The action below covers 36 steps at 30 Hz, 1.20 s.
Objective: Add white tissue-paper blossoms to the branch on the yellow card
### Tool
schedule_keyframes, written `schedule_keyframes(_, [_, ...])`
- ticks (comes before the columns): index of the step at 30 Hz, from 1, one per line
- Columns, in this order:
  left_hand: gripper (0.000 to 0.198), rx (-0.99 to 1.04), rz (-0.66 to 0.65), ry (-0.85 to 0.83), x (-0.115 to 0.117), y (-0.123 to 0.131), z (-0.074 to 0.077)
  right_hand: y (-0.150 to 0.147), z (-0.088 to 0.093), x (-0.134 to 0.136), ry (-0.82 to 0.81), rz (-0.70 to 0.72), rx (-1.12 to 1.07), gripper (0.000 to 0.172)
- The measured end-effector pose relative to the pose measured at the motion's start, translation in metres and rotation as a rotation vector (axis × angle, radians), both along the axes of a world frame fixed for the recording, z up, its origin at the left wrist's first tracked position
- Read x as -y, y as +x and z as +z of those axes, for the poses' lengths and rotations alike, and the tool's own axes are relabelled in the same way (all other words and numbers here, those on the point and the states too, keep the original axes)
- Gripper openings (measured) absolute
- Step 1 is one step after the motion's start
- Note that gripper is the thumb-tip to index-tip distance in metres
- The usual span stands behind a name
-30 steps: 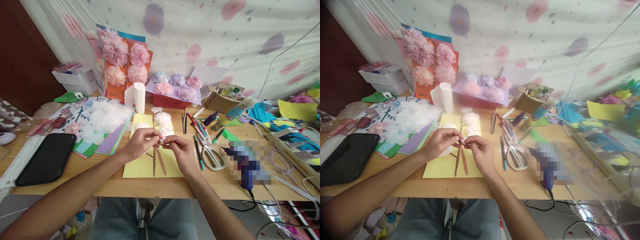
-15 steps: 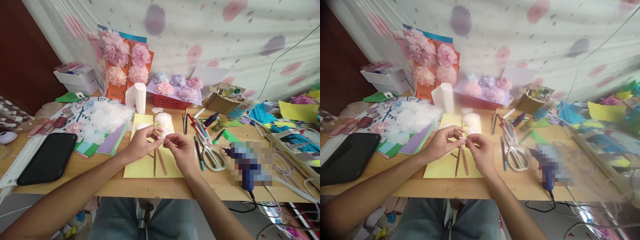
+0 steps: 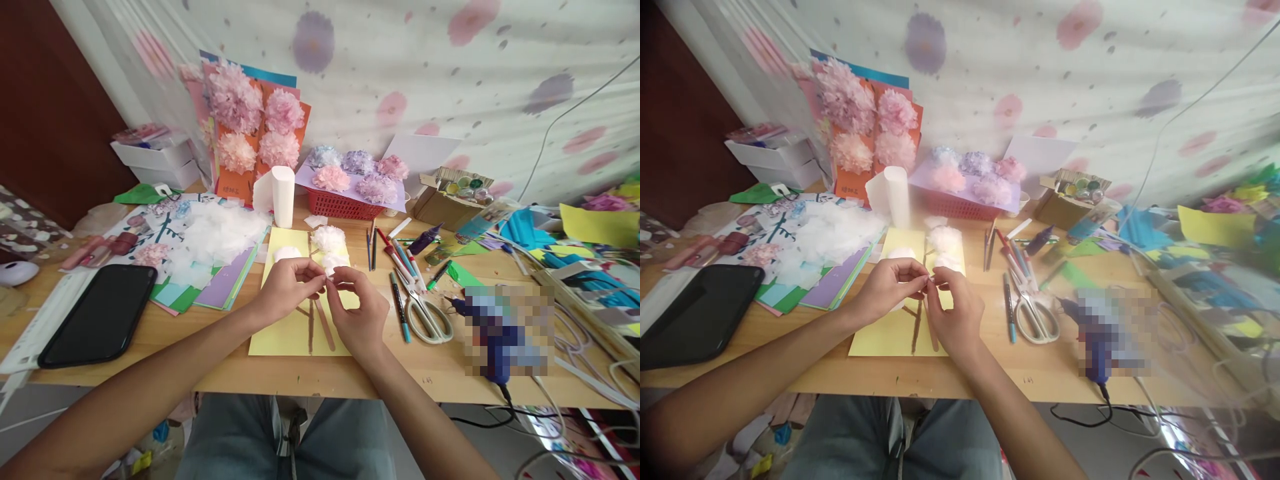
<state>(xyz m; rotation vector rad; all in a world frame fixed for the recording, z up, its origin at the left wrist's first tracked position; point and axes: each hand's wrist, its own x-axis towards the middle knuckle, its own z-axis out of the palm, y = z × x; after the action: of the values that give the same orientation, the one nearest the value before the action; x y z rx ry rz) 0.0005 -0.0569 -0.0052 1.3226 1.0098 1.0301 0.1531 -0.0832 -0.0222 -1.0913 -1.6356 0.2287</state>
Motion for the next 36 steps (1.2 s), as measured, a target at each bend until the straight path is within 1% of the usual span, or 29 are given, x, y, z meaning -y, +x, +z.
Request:
schedule_keyframes(4, [0.032,0.105,0.003,-0.095,-0.001,0.001,0.001,0.000,-0.001,0.001,0.077,-0.038,0.099,0.012])
schedule_keyframes(8, [0.034,0.189,-0.021,-0.162,0.000,0.000,0.007,0.002,-0.002,-0.001,0.169,-0.038,0.161,0.016])
schedule_keyframes(11, [0.039,0.235,-0.046,-0.192,0.001,-0.001,0.009,0.004,-0.004,-0.002,0.177,-0.030,0.192,0.021])
schedule_keyframes(13, [0.037,0.226,-0.054,-0.187,0.000,-0.002,0.009,0.004,-0.005,-0.002,0.174,-0.025,0.200,0.023])
schedule_keyframes(17, [0.034,0.213,-0.023,-0.188,-0.001,-0.001,0.006,0.004,-0.003,0.001,0.138,-0.021,0.150,0.024])
schedule_keyframes(21, [0.028,0.194,-0.011,-0.199,0.000,0.000,0.007,0.006,0.002,0.004,0.020,0.014,-0.017,0.019])
schedule_keyframes(23, [0.025,0.176,-0.020,-0.192,0.000,-0.001,0.007,0.008,0.005,0.003,-0.103,0.048,-0.131,0.013])
schedule_keyframes(25, [0.024,0.146,-0.037,-0.164,-0.001,-0.001,0.006,0.011,0.008,0.000,-0.270,0.103,-0.227,0.010])
schedule_keyframes(27, [0.023,0.090,-0.056,-0.121,-0.001,-0.002,0.004,0.013,0.008,-0.004,-0.427,0.177,-0.292,0.015])
schedule_keyframes(29, [0.023,0.007,-0.068,-0.059,-0.001,-0.003,0.002,0.014,0.008,-0.008,-0.525,0.228,-0.320,0.021])
schedule_keyframes(33, [0.021,-0.164,-0.093,0.090,-0.004,-0.006,-0.003,0.015,0.005,-0.011,-0.587,0.241,-0.336,0.024])
schedule_keyframes(36, [0.024,-0.188,-0.104,0.116,-0.005,-0.007,-0.005,0.016,0.004,-0.012,-0.623,0.282,-0.383,0.025])
